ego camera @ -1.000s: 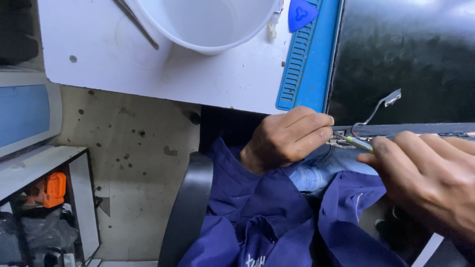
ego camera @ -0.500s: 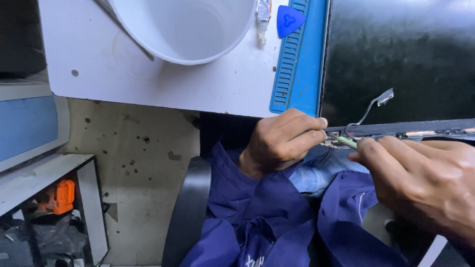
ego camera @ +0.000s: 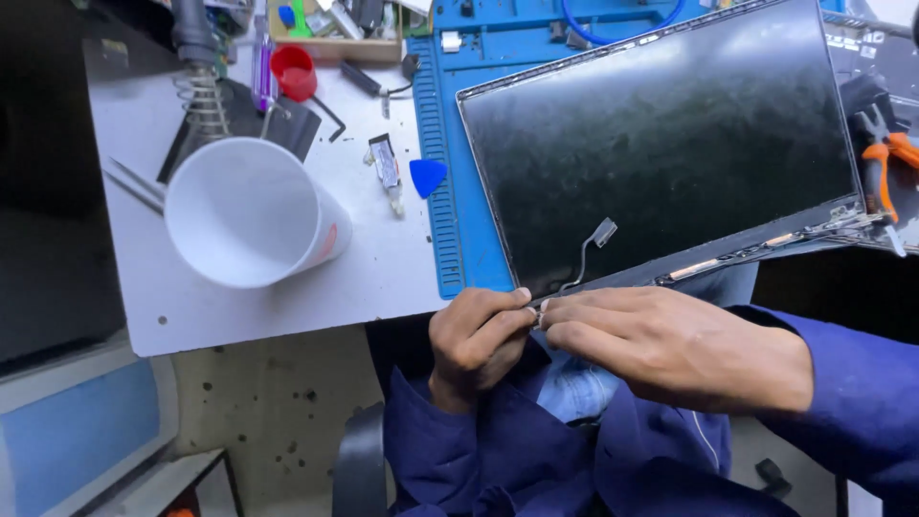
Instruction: Removing the screen bezel and LCD panel from a laptop during disassembly.
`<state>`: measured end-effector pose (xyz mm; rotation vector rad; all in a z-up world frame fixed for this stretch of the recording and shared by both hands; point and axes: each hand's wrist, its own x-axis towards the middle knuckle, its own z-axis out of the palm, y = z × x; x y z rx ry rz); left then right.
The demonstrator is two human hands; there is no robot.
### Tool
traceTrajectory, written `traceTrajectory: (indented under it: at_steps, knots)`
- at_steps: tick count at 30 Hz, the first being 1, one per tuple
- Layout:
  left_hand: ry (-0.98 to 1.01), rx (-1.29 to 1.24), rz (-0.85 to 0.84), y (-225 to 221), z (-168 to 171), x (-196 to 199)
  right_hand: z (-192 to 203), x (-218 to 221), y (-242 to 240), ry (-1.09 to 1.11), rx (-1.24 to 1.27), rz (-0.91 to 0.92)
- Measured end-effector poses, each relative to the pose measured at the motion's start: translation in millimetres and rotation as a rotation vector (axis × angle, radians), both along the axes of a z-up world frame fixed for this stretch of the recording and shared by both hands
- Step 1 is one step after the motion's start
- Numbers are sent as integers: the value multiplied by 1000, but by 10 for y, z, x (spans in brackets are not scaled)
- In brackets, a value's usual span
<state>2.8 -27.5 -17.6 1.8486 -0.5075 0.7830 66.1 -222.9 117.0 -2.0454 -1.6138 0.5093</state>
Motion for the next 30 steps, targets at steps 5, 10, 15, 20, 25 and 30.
traceTrajectory:
  at_steps: [5, 10, 15, 20, 25, 30]
  knots:
    - [-12, -5, 62, -80, 15, 50, -415, -118, -146, -7, 165, -121]
    - [-60, 11, 128, -121, 15, 13, -480, -220, -111, -59, 274, -264]
    - [41, 67, 128, -210, 181, -35, -65, -262, -244, -19, 252, -197]
    - [39, 149, 128, -247, 244, -99, -62, -553, -894, -182, 416, -434]
    - [80, 285, 170, -400, 329, -195, -88, -725, -1648, -408, 363, -825]
    - [155, 143, 224, -546, 379, -250, -152, -757, -2235, -701, 363, -1251]
